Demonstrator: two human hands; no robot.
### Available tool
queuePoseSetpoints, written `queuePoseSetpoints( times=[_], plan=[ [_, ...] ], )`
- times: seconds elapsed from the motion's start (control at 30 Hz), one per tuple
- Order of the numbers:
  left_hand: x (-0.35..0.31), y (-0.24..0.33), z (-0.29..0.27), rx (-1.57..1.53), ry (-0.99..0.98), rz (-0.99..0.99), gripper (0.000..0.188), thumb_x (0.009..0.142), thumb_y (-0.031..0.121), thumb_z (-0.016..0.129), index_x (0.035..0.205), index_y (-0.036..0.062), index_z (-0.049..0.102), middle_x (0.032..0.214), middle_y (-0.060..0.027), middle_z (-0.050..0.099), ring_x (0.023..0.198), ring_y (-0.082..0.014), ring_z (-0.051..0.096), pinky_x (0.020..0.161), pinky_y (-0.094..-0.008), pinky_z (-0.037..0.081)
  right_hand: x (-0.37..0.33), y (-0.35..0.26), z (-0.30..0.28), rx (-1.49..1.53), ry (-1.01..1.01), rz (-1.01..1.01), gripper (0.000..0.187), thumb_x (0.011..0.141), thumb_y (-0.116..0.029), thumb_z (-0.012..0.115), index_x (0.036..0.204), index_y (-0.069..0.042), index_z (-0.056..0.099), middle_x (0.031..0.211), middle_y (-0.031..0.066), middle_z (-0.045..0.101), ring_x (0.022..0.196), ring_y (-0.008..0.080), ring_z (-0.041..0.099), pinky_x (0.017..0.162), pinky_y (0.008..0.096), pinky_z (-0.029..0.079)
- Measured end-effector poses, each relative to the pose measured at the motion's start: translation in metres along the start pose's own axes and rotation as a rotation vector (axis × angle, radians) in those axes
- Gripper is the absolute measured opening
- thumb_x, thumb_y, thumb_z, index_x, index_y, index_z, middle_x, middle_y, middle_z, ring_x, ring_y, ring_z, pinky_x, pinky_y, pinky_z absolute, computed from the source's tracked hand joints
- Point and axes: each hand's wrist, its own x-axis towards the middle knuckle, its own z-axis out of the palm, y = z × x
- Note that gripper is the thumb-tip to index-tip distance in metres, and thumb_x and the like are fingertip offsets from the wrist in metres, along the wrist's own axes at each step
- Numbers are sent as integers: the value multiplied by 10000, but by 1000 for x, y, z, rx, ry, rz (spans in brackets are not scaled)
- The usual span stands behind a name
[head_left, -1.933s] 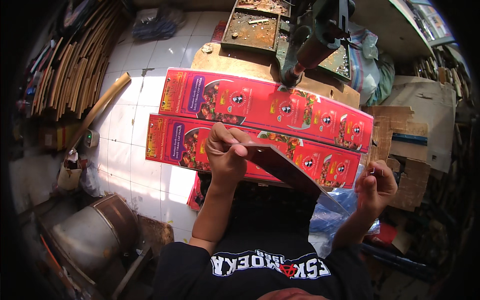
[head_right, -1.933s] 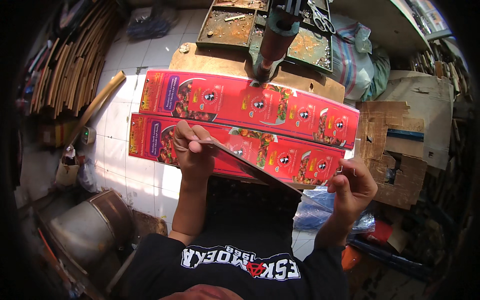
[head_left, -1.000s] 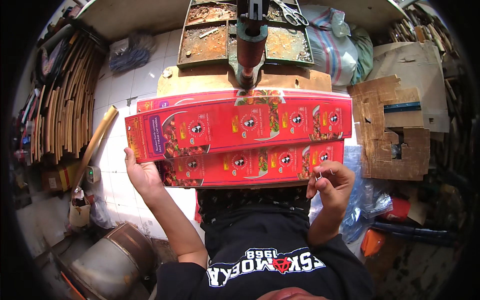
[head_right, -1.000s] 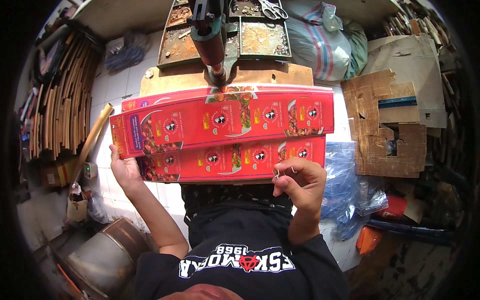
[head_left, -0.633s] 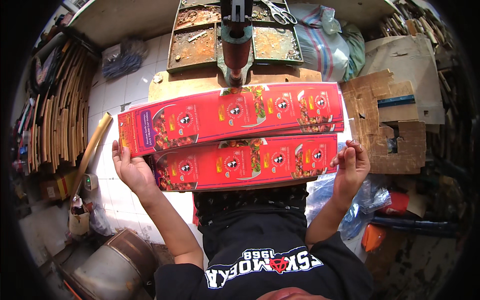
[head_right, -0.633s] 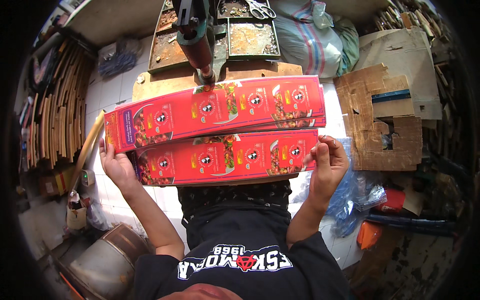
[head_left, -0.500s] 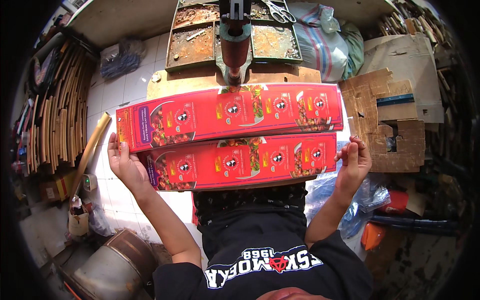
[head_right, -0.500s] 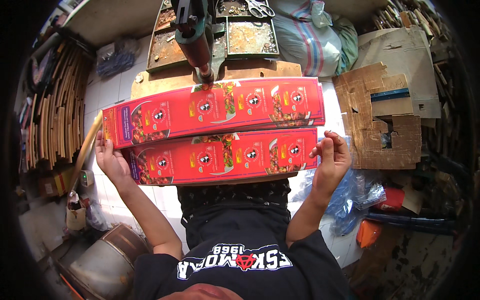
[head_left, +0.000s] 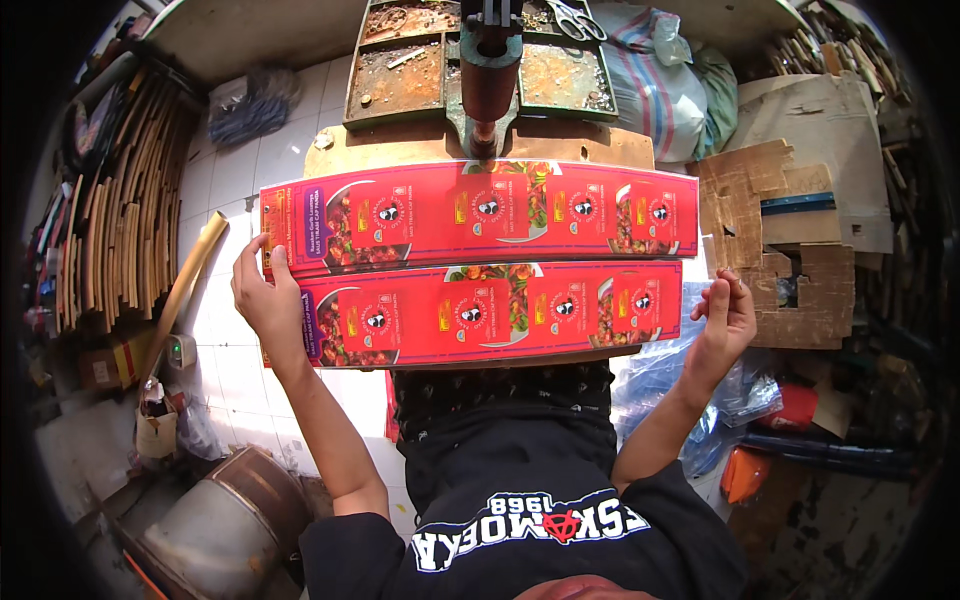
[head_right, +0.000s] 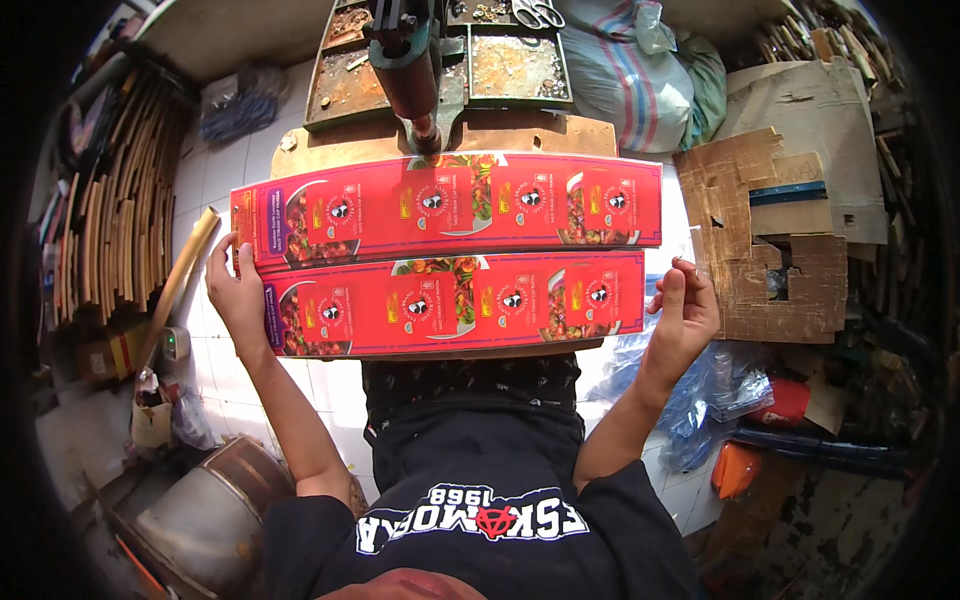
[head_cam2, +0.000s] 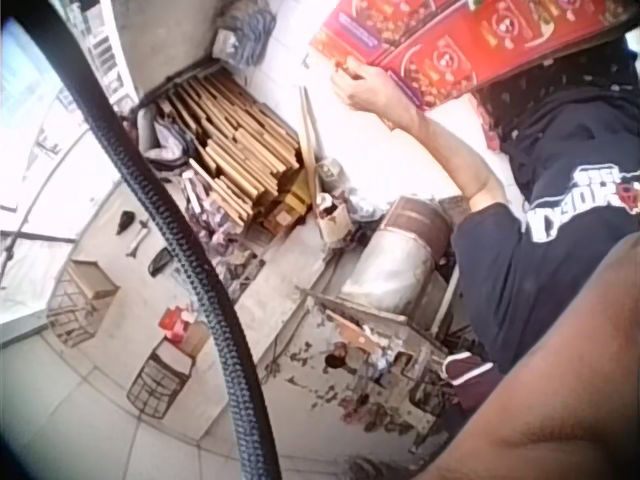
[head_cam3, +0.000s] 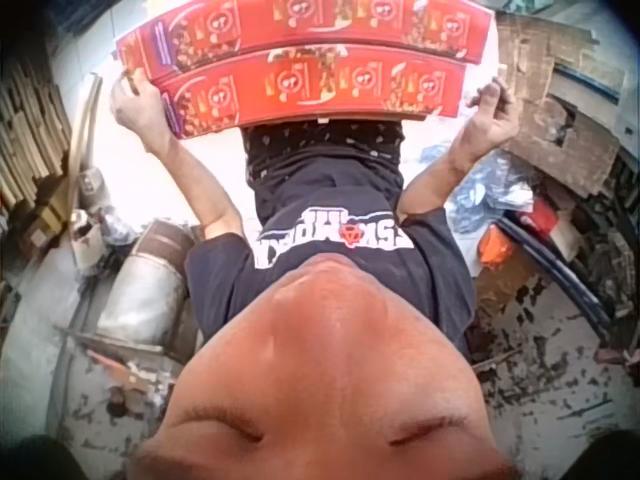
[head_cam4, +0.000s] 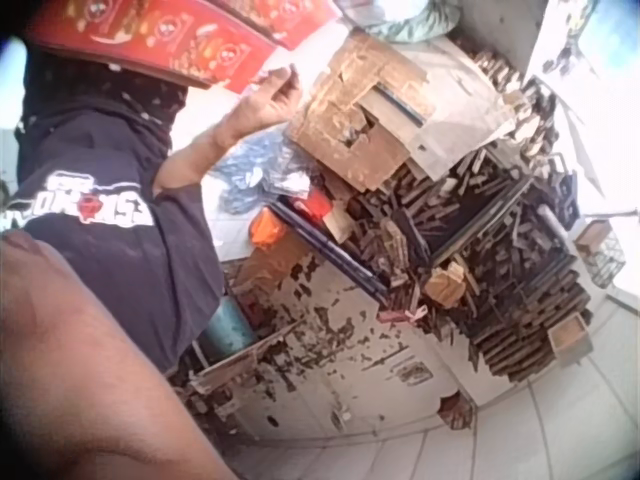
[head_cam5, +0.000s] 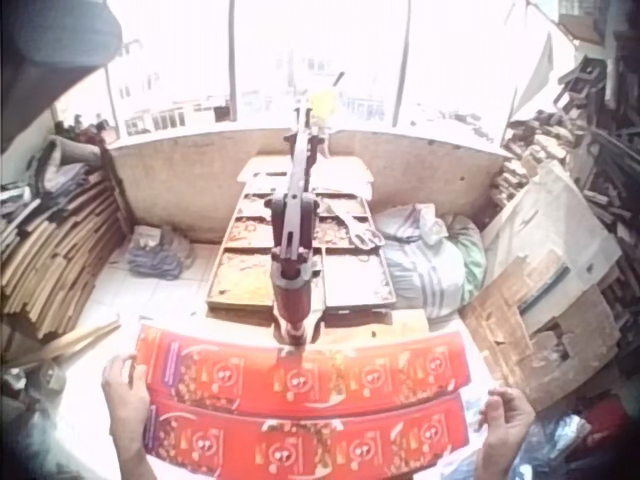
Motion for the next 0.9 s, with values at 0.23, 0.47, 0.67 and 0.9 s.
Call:
queuePoseSetpoints(
  times=[0.23,0.47,0.67,0.9],
  plan=[
    [-22,-42,-29,-146,154,31,200,958,154,560,1002,-37,602,978,-138,610,927,-276,592,865,-368,456,9,30,-22,-535,1,-18,194,937,-181,627,905,11,633,740,23,598,682,97,523,623,254,431],
    [-56,-67,-42,-235,-110,-166,349,942,142,591,1230,-55,571,1127,-171,646,989,-223,641,876,-349,501,14,41,-29,-712,-114,-67,241,923,-217,644,932,23,642,810,86,651,747,183,583,725,339,474],
    [-58,-54,-41,-152,-17,-114,321,921,136,616,1185,-44,597,1121,-173,639,1034,-263,626,902,-368,489,8,25,-10,-697,-190,70,240,917,-218,654,946,20,655,792,95,662,730,151,578,691,326,478],
    [-78,25,-32,-238,39,227,174,868,103,676,981,-15,617,1008,-143,623,950,-283,607,844,-369,484,6,23,-6,-767,-178,-8,254,917,-234,655,949,18,657,768,107,658,704,150,576,665,321,476]
  ],
)
